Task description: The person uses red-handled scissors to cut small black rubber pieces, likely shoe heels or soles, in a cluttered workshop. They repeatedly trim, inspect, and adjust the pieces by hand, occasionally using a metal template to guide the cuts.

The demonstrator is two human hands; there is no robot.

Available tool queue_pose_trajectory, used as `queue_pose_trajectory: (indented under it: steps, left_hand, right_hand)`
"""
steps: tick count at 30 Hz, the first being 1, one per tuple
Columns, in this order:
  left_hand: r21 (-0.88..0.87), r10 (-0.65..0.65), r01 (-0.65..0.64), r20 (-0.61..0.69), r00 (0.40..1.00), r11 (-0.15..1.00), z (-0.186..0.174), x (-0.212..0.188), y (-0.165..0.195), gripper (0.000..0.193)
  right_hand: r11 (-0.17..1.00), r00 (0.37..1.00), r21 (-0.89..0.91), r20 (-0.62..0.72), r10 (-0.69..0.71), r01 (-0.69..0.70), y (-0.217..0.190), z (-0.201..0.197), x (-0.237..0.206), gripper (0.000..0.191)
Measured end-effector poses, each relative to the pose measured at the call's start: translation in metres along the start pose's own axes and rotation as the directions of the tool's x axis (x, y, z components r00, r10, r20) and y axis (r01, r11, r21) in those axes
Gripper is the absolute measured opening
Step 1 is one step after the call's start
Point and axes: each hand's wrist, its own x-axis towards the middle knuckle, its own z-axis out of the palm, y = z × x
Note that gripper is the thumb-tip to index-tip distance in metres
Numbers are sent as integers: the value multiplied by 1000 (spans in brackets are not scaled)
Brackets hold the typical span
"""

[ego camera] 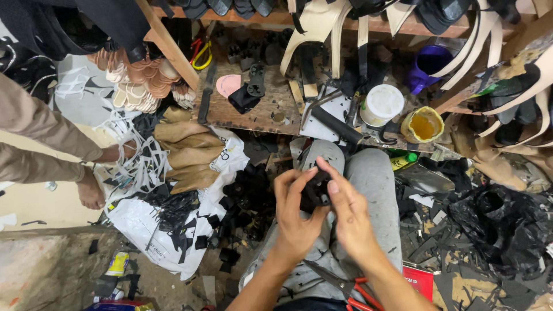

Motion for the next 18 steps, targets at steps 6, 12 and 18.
queue_pose_trajectory:
  steps: [6, 12, 18]
  left_hand:
    - [63, 36, -37, 9, 999, 997, -11, 5, 4, 60]
    - [-27, -78, 84, 173, 982, 996, -22, 11, 9, 71]
    - [-10, -97, 97, 5, 995, 995, -7, 6, 7, 64]
  right_hand:
    - [960, 990, 247, 74, 121, -135, 3, -10, 5, 54]
    - [998, 984, -31, 173, 52, -47, -1, -19, 7, 52]
    - [994, 990, 20, 83, -112, 111, 10, -4, 2, 51]
